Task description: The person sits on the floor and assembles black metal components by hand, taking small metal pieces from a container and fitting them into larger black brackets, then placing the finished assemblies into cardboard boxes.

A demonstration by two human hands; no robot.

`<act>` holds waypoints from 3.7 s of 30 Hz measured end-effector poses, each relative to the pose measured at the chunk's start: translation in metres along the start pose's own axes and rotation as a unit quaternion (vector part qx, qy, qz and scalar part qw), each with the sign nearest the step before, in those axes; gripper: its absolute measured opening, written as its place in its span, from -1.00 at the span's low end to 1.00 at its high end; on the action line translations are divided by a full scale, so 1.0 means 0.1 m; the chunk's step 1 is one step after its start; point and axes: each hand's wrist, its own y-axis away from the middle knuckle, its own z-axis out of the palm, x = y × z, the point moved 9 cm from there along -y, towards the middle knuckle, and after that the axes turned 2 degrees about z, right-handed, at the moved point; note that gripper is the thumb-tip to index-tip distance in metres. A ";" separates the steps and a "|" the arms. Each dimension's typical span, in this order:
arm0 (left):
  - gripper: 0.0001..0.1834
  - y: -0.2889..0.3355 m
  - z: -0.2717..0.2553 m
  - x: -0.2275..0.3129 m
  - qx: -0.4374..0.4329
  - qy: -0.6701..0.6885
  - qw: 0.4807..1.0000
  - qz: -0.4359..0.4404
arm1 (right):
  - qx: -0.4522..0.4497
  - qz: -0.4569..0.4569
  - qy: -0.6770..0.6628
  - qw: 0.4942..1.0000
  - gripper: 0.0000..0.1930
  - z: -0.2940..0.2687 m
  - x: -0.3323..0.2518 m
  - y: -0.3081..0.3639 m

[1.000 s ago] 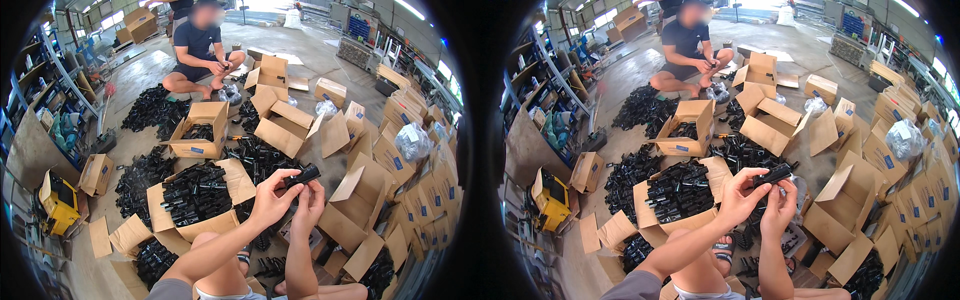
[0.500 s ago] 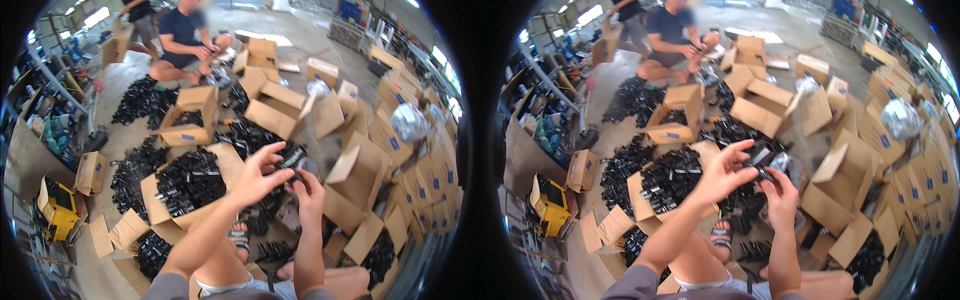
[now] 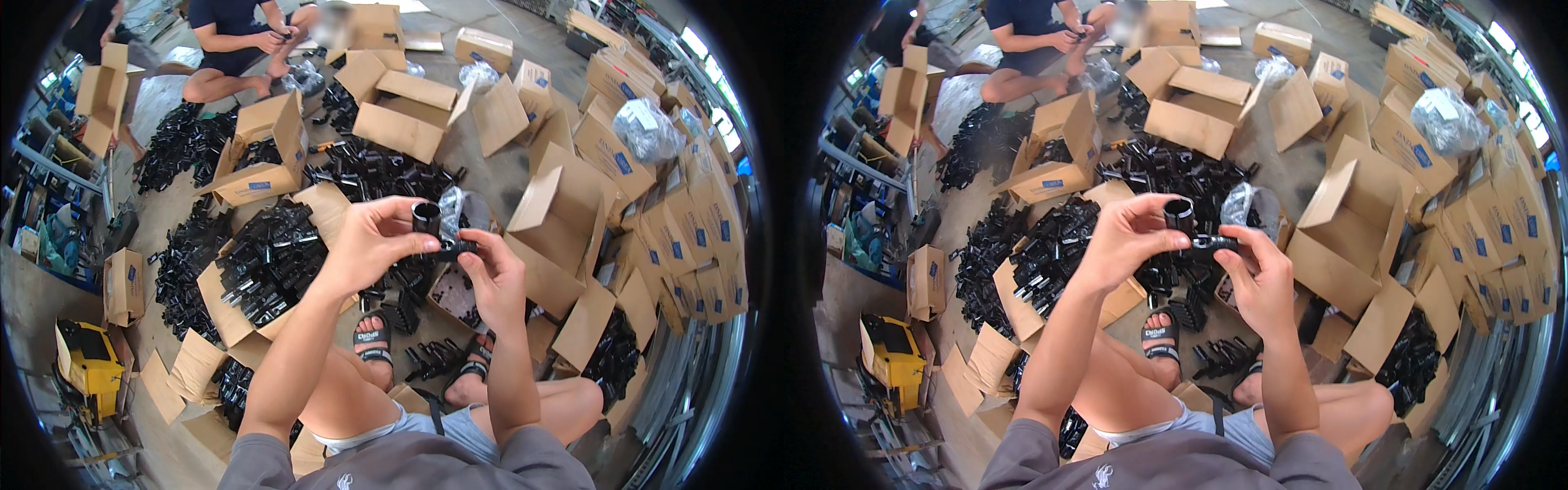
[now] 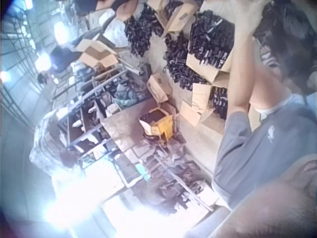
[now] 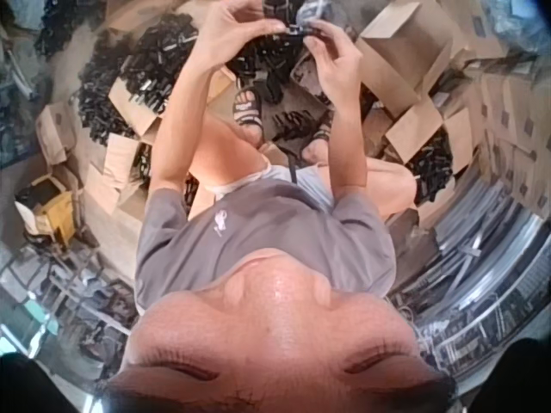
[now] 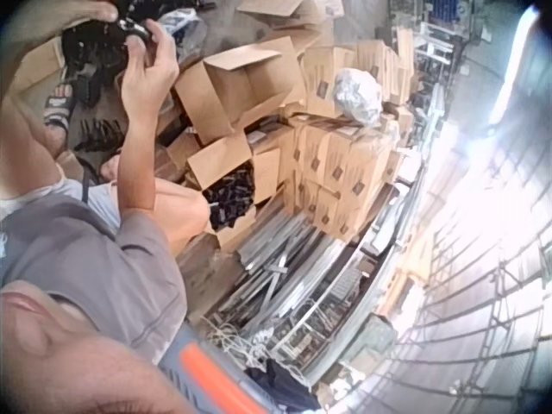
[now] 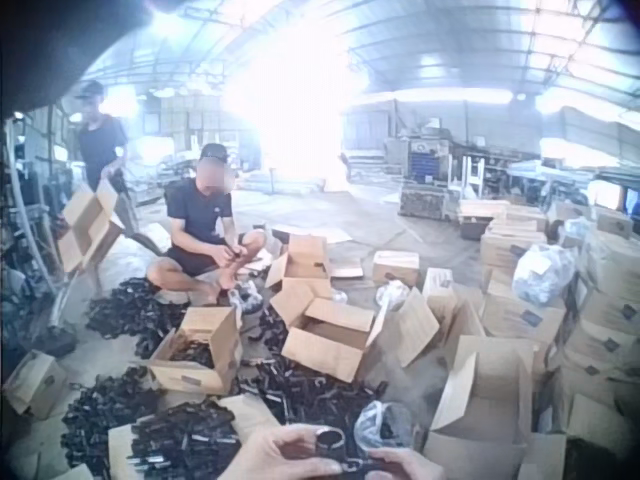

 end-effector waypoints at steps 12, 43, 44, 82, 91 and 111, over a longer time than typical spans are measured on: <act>-0.56 -0.01 -0.02 -0.23 0.019 -0.069 0.997 -0.018 | 0.012 -0.003 -0.026 1.000 -0.60 -0.13 0.25 -0.01; -0.54 -0.08 -0.49 0.26 0.212 -0.284 0.932 0.079 | -0.073 0.253 0.622 0.737 -0.70 -0.75 4.36 -1.67; -0.53 -0.06 -0.58 0.22 0.222 -0.284 0.930 0.073 | -0.076 0.238 0.644 0.723 -0.68 -0.71 4.41 -1.63; -0.77 0.02 -0.59 -0.22 0.265 0.275 0.918 -0.108 | 0.110 -0.058 -0.133 0.983 -0.82 0.52 -0.10 -0.33; -0.77 0.06 -0.33 -0.06 0.229 0.282 0.930 -0.055 | 0.125 -0.068 -0.108 0.984 -0.83 0.42 -0.38 -0.17; -0.53 0.09 -0.04 0.36 0.139 0.011 0.979 0.149 | 0.045 0.093 -0.445 0.890 -0.84 0.50 0.24 -0.19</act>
